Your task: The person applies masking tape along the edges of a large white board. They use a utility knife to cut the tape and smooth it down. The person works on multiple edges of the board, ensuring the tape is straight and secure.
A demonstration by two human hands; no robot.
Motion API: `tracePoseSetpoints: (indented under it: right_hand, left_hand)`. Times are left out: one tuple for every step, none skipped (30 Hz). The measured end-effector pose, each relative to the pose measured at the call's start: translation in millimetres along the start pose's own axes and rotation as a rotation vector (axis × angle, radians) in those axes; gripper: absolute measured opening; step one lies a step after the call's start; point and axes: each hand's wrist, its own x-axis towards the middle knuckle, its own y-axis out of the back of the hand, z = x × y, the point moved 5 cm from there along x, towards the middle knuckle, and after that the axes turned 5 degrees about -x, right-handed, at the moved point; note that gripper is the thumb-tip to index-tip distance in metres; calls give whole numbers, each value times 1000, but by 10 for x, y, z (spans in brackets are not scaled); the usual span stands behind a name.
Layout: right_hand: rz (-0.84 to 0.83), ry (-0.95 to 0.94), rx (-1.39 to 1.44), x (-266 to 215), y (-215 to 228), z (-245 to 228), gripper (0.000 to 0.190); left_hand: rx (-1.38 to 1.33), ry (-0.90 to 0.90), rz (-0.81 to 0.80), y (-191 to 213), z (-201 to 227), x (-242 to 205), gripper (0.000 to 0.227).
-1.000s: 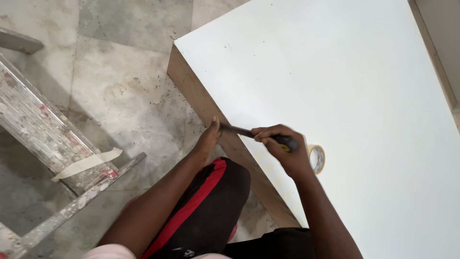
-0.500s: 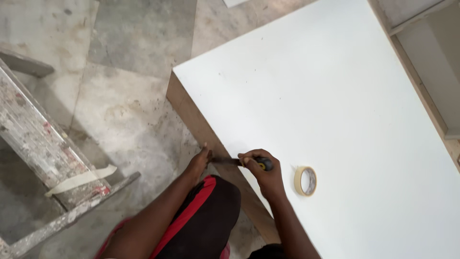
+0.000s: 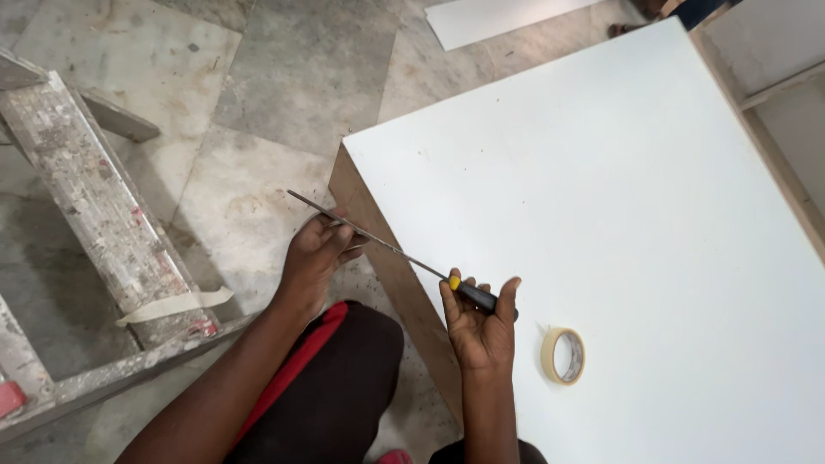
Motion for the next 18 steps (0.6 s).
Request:
tracePoseSetpoints:
  right_hand:
    - [-24, -1, -22, -33, -12, -3, 51]
    - [-48, -2, -43, -91, -19, -11, 51]
    - [-142, -1, -94, -144, -95, -66, 53]
    - [-237, 0, -143, -215, -165, -143, 55]
    - [-334, -7, -193, -258, -241, -177, 57]
    - [-368, 31, -426, -269, -286, -195, 56]
    - [-396, 69, -658, -285, -302, -190, 56]
    - [-422, 109, -888, -283, -315, -167, 57]
    - [-441, 78, -1017, -293, -286, -97, 55]
    - [-460, 47, -1145, -303, -247, 3, 53]
    - [-484, 29, -1272, -287, -244, 89, 54]
    - [-526, 80, -1278, -288, -265, 149, 52]
    - [-570, 128, -1288, -300, -278, 212, 50]
    - [-613, 176, -1297, -306, -299, 260, 49]
    - [-601, 221, -1339, -294, -306, 279, 48]
    - [-588, 265, -1382, -281, -324, 295, 47]
    - [-572, 312, -1423, -285, -339, 313, 47]
    - [-559, 321, -1449, -303, -338, 356, 47]
  left_hand:
    - [16, 14, -28, -41, -38, -16, 39]
    - [13, -36, -36, -24, 3, -18, 34]
    - [4, -100, -51, -23, 96, 37, 30]
    - [-5, -163, -65, -38, 186, 84, 27]
    - [20, -194, -86, -41, 273, 111, 26]
    - [46, -225, -107, -35, 369, 129, 26]
    - [75, -251, -126, -24, 456, 132, 26]
    - [73, -262, -107, -20, 527, 161, 26]
    - [72, -265, -89, -39, 565, 183, 27]
    - [70, -267, -72, -57, 585, 177, 27]
    - [49, -271, -70, -99, 606, 183, 29]
    - [28, -275, -67, -132, 622, 175, 31]
    - [3, -280, -60, -154, 626, 156, 33]
    - [-27, -272, -43, -173, 614, 146, 35]
    - [-59, -261, -18, -177, 579, 114, 38]
    - [-90, -251, 6, -167, 546, 78, 40]
    - [-41, -232, -8, -172, 497, 14, 40]
    - [8, -212, -22, -177, 437, -64, 41]
